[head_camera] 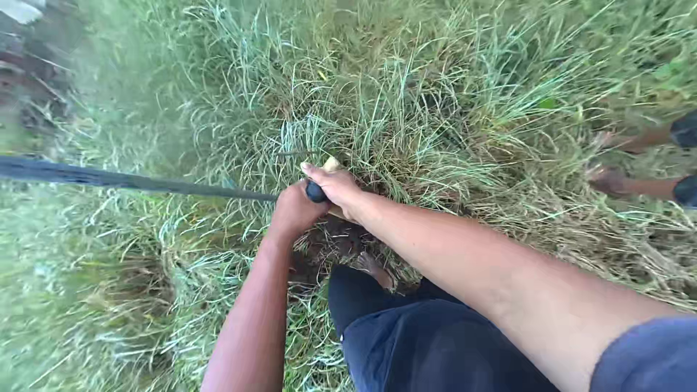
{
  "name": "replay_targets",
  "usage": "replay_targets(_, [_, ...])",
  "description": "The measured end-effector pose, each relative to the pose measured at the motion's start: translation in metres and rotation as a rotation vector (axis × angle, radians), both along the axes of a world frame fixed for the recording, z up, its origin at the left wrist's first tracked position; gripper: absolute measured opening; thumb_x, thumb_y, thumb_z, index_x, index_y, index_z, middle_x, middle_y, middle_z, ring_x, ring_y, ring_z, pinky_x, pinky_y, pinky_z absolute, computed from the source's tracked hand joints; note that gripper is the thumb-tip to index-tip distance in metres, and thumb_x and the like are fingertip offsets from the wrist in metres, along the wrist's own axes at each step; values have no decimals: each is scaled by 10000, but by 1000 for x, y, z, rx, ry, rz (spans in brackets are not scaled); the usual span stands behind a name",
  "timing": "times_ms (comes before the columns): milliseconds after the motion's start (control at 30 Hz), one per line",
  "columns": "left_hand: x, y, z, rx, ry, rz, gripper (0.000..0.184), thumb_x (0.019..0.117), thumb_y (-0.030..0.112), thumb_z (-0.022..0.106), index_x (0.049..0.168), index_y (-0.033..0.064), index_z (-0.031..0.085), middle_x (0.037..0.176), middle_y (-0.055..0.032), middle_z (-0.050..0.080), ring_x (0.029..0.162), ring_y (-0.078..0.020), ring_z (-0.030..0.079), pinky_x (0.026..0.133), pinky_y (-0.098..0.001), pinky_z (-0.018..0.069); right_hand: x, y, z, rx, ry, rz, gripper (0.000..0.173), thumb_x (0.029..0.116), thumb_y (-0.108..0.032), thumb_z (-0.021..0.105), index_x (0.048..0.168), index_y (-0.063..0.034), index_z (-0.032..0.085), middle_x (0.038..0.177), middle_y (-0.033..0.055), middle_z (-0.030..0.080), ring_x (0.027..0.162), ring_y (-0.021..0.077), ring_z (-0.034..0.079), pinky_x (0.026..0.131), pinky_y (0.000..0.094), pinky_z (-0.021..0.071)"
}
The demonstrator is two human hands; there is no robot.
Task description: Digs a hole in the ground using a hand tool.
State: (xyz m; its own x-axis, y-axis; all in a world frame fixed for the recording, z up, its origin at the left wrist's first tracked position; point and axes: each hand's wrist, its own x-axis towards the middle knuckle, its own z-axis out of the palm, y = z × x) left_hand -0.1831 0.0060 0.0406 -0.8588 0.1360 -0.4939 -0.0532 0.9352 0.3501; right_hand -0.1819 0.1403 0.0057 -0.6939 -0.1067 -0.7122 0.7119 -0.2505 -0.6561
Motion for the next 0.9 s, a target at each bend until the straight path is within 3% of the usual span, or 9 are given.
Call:
replay_targets(100, [-1,13,1,-29,-33,-14,478,771,389,871,1110,101,697,951,-143,718,908,-347,701,805,-676,553,4,10,0,-15,6,-17,674,848,-629,743,1177,-45,674,1104,174,695,1047,286,666,900,539,544])
replay_targets(233, [6,25,1,-16,-38,-8,491,774,395,860,1133,103,694,970,-135,722,923,-333,706,823,-663,560,10,19,-1,-14,6,-73,604,839,-578,775,1103,-43,682,1010,150,703,951,261,683,823,510,565])
replay_targets(300, [12,34,1,-6,-49,-10,473,789,384,856,1131,102,690,960,-128,721,915,-326,706,819,-649,565,18,26,-2,-9,-2,-106,595,831,-564,786,1120,-56,678,1003,144,704,937,264,684,802,512,567])
replay_targets(367, [18,45,-4,9,-33,-13,431,805,349,853,1119,108,684,927,-131,720,862,-333,711,759,-654,576,31,36,-4,29,-9,-110,659,801,-649,755,1148,-98,658,976,125,683,860,256,668,700,492,554])
replay_targets(467, [21,67,-19,-21,-16,-44,367,834,356,815,1096,144,669,886,-103,712,817,-319,707,702,-642,576,42,51,-24,113,-38,-168,649,735,-733,752,1016,-154,668,822,54,645,683,191,617,558,411,493])
replay_targets(600, [31,114,-67,-55,-77,-29,409,842,346,785,1169,135,661,1025,-119,722,953,-345,712,788,-656,580,37,87,-67,146,-44,-212,489,833,-542,763,1027,-100,684,896,84,689,816,217,665,699,468,552])
replay_targets(667, [54,149,-81,-97,-125,4,451,874,351,727,1262,136,645,1144,-130,726,1018,-345,720,832,-636,588,51,113,-92,192,-18,-208,424,879,-482,751,1033,-89,711,912,78,719,863,207,693,776,470,580])
replay_targets(767, [108,194,-81,-62,-187,3,569,926,363,678,1430,128,560,1362,-153,641,1104,-347,704,876,-589,600,100,158,-91,172,-95,-235,369,921,-333,732,1136,-43,658,957,90,722,886,200,702,802,429,598])
replay_targets(900, [166,210,-76,107,-357,77,675,915,304,714,1519,127,468,1426,-152,595,1110,-335,704,893,-570,607,156,166,-69,212,-240,-492,360,907,-123,739,1220,7,617,983,131,750,883,240,730,785,441,616])
